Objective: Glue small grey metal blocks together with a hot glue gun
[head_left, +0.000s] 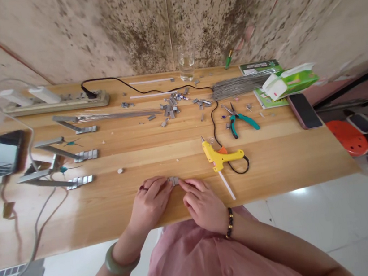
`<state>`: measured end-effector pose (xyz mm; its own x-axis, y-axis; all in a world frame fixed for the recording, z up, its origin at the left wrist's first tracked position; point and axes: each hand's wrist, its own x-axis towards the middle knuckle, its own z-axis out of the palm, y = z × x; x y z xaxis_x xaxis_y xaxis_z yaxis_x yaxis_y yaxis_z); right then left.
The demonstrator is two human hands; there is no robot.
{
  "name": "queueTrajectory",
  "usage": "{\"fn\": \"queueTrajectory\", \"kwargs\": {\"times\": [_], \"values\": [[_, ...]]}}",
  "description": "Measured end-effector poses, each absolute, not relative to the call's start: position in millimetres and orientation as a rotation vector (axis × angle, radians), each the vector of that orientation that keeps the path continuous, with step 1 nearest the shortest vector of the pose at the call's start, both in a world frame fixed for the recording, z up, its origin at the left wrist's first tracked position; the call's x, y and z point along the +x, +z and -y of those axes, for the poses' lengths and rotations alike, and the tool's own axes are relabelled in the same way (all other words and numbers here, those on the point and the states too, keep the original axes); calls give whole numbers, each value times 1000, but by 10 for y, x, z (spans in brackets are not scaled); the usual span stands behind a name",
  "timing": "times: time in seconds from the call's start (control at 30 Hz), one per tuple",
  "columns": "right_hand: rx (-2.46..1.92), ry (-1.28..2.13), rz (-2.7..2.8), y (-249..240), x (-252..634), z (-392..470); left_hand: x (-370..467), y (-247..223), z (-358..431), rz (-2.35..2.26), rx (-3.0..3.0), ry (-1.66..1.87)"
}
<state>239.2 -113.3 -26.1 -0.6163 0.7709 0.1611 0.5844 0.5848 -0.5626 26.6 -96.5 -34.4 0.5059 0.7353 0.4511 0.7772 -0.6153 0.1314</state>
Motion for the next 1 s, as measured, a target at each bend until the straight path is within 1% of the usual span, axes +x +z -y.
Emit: {"fn": "queueTrajectory", "kwargs": {"times": [0.27,0.8,1.0], "values": [[-1151,680,2249,-299,2396,1151,264,-401,987,1464,-2639,-812],[-1136,610,2388,-279,2363,1165,287,-408,940,1574,-2619,-929],[-1165,662,2301,-279,2372,1175,260,-411,945,1611,-2655,-976]]}}
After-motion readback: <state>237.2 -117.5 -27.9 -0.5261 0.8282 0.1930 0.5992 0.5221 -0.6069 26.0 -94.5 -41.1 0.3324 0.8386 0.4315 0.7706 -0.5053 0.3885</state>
